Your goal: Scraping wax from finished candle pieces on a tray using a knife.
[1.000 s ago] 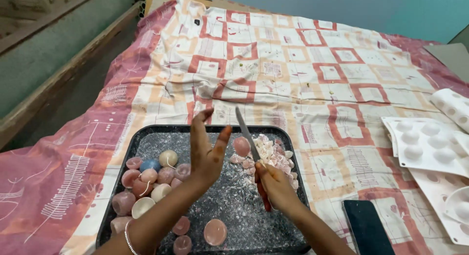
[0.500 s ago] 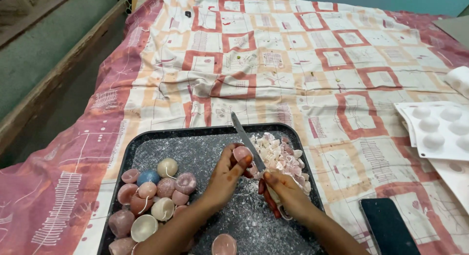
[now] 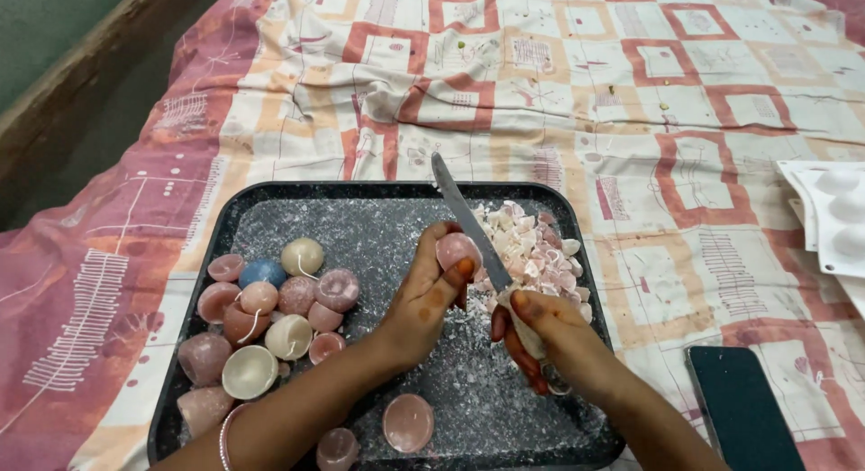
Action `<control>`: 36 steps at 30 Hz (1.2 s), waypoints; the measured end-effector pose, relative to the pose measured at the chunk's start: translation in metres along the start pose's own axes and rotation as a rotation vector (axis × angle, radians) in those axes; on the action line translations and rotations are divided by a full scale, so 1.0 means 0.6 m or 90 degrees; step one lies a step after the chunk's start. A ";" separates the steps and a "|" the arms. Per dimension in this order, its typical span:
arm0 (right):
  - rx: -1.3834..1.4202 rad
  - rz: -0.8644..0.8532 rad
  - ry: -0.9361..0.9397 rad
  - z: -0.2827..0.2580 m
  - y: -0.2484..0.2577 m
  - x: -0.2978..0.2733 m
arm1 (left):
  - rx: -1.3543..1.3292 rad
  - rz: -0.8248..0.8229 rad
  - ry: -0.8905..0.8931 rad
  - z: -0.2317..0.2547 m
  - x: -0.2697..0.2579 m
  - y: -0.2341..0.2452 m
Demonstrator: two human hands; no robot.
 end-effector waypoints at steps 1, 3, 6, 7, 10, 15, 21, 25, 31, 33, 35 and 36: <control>0.014 -0.007 -0.011 -0.003 -0.001 -0.001 | -0.024 -0.012 0.002 -0.003 0.002 -0.002; 0.063 -0.020 -0.024 0.009 -0.002 -0.001 | -0.046 -0.021 0.010 -0.012 0.004 0.001; 0.149 -0.044 -0.037 0.017 -0.011 0.001 | -0.076 -0.030 0.013 -0.019 0.012 0.003; 0.189 -0.057 -0.041 0.019 -0.018 0.002 | -0.084 -0.027 0.011 -0.020 0.013 0.006; 0.095 0.013 0.023 0.016 -0.005 0.007 | -0.010 0.028 0.030 0.005 0.003 0.006; -0.075 0.185 0.186 -0.044 0.043 0.008 | 0.098 0.069 0.065 0.015 0.004 0.006; -0.085 0.224 0.280 -0.042 0.069 -0.005 | 0.179 0.046 0.076 0.036 -0.006 -0.015; -0.108 0.216 0.294 -0.039 0.056 -0.018 | 0.106 -0.033 0.092 -0.012 0.001 -0.009; -0.335 0.261 0.258 -0.083 0.012 -0.042 | -0.207 -0.076 0.239 -0.097 0.013 0.003; -0.376 0.280 0.245 -0.098 0.006 -0.036 | -0.206 -0.058 0.253 -0.103 0.012 0.013; -0.431 0.299 0.228 -0.107 0.006 -0.034 | -0.216 -0.044 0.263 -0.104 0.013 0.018; -0.450 0.318 0.207 -0.108 0.013 -0.035 | -0.207 -0.050 0.255 -0.098 0.017 0.015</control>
Point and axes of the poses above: each hand's wrist, its own x-axis towards the middle knuckle, its own y-axis out of the back of the hand, z = x × y, the point moved 9 cm from there along x, towards the middle knuckle, and after that the axes turned 8 degrees about y, right-handed, at the moved point
